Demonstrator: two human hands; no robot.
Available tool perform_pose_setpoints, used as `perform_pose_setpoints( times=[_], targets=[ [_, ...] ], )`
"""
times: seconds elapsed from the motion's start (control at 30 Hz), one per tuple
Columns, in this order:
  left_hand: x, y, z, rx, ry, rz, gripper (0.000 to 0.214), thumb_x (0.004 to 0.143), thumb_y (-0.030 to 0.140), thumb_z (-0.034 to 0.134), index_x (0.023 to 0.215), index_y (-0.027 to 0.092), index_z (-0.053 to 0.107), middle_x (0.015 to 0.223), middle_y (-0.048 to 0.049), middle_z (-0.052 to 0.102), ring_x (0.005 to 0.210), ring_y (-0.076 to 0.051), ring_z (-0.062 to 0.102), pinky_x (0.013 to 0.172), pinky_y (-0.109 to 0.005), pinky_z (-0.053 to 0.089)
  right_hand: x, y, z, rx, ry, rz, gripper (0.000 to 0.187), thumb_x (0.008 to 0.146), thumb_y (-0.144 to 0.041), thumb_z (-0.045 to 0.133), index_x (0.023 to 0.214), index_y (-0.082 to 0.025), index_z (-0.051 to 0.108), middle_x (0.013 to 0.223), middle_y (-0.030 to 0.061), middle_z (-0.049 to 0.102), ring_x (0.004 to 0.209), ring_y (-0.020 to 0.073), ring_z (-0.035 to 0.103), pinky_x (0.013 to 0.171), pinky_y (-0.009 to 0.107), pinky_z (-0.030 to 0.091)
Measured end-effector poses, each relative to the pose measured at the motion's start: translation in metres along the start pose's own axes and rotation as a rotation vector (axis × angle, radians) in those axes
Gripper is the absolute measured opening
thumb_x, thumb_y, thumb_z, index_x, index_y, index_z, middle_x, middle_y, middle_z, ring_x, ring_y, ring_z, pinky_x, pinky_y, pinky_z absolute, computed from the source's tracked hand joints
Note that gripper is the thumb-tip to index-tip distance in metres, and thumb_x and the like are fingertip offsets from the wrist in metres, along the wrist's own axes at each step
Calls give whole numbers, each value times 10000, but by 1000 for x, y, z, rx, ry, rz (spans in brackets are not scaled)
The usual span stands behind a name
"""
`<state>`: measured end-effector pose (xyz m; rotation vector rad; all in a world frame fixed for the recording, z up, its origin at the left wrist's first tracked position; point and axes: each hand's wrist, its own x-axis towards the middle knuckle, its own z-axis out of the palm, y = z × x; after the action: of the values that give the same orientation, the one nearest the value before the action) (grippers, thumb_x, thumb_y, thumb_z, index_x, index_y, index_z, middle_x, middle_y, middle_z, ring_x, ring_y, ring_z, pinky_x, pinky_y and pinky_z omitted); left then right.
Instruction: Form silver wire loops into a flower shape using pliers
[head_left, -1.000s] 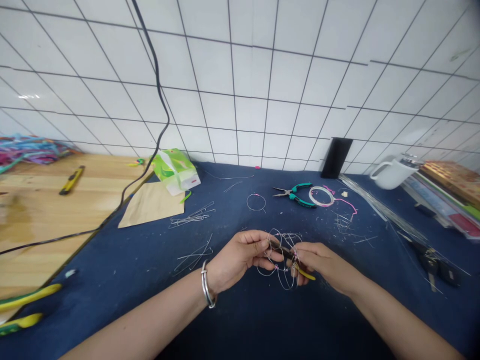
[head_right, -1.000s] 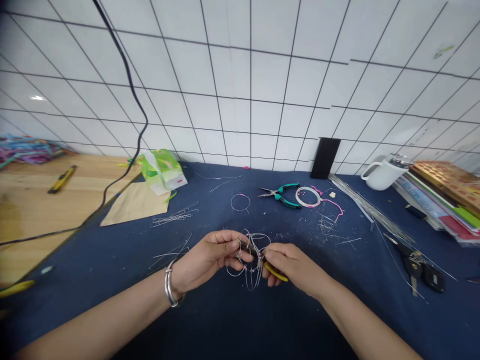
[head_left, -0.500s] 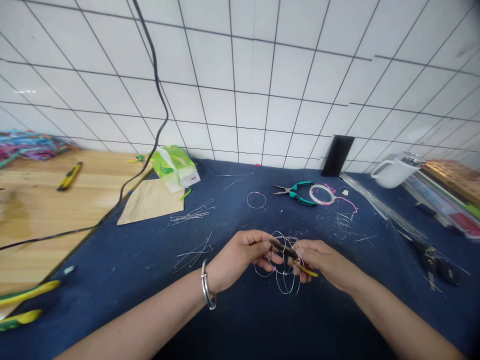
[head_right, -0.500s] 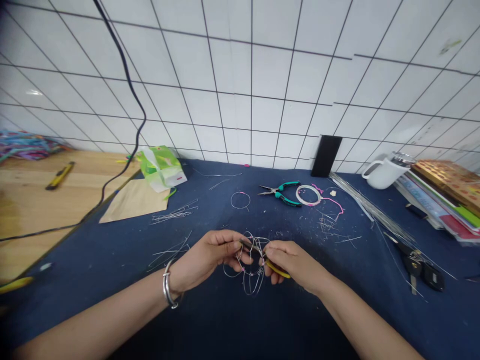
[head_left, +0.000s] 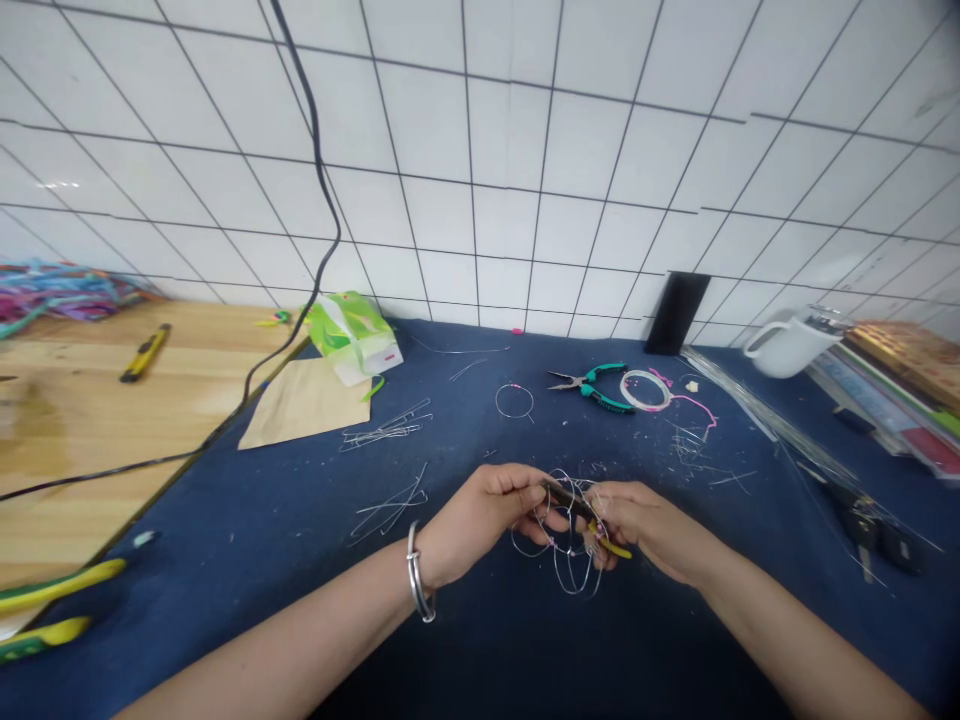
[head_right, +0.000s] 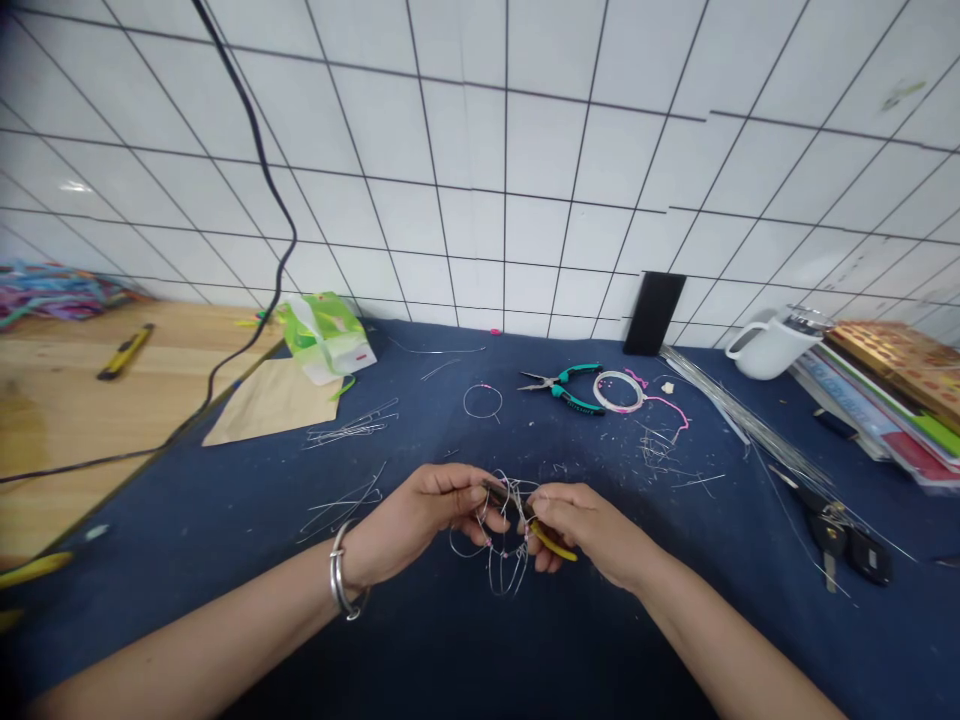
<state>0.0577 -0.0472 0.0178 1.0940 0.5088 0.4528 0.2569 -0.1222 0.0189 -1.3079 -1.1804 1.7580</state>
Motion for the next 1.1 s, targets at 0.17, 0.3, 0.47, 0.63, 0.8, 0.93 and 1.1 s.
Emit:
perform_pose_setpoints(
  times=[0.17,0.3,0.47,0.63,0.8,0.93,1.1],
  targets=[
    [-1,-2,1,-32,-23,13,205,857,201,485,945,98,639,806,-93,687,739,-141,637,662,-247,508,2,2,1,79,-19,21,239,875,-306,391,867,-132,554,693,34,580,574,123,579,572,274,454],
    [-1,-2,1,-42,-11,16,201,853,200,492,938,100,644,801,-90,687,734,-141,638,659,-243,507,2,3,3,108,-26,26,235,873,-295,386,855,-129,551,685,35,578,559,120,572,562,275,456],
    [0,-2,1,-47,-12,15,203,853,199,492,939,95,644,801,-96,686,733,-148,637,669,-264,511,2,3,4,116,-25,33,234,868,-295,390,837,-127,551,657,24,562,510,101,539,531,258,443],
    [1,-4,0,-48,12,22,185,845,200,505,919,104,645,764,-80,682,713,-145,638,655,-263,513,2,1,4,103,-20,30,241,865,-290,382,812,-130,554,657,20,550,496,90,522,508,237,415],
    [0,-5,1,-39,25,28,184,849,208,501,912,108,641,749,-73,682,700,-142,639,649,-262,513,2,1,5,95,-22,24,247,864,-299,378,810,-134,554,637,11,539,475,82,508,480,214,377],
    [-1,-5,2,-38,31,22,183,846,209,504,918,107,638,742,-72,682,696,-141,639,650,-263,511,2,2,6,94,-19,20,251,858,-323,394,790,-139,551,635,7,537,462,77,494,465,206,360],
    [-1,-5,2,-37,30,24,183,843,217,507,914,108,636,732,-69,678,687,-141,635,648,-267,506,2,3,6,91,-15,12,262,855,-341,406,788,-138,558,646,9,536,463,72,477,465,205,356]
  ],
)
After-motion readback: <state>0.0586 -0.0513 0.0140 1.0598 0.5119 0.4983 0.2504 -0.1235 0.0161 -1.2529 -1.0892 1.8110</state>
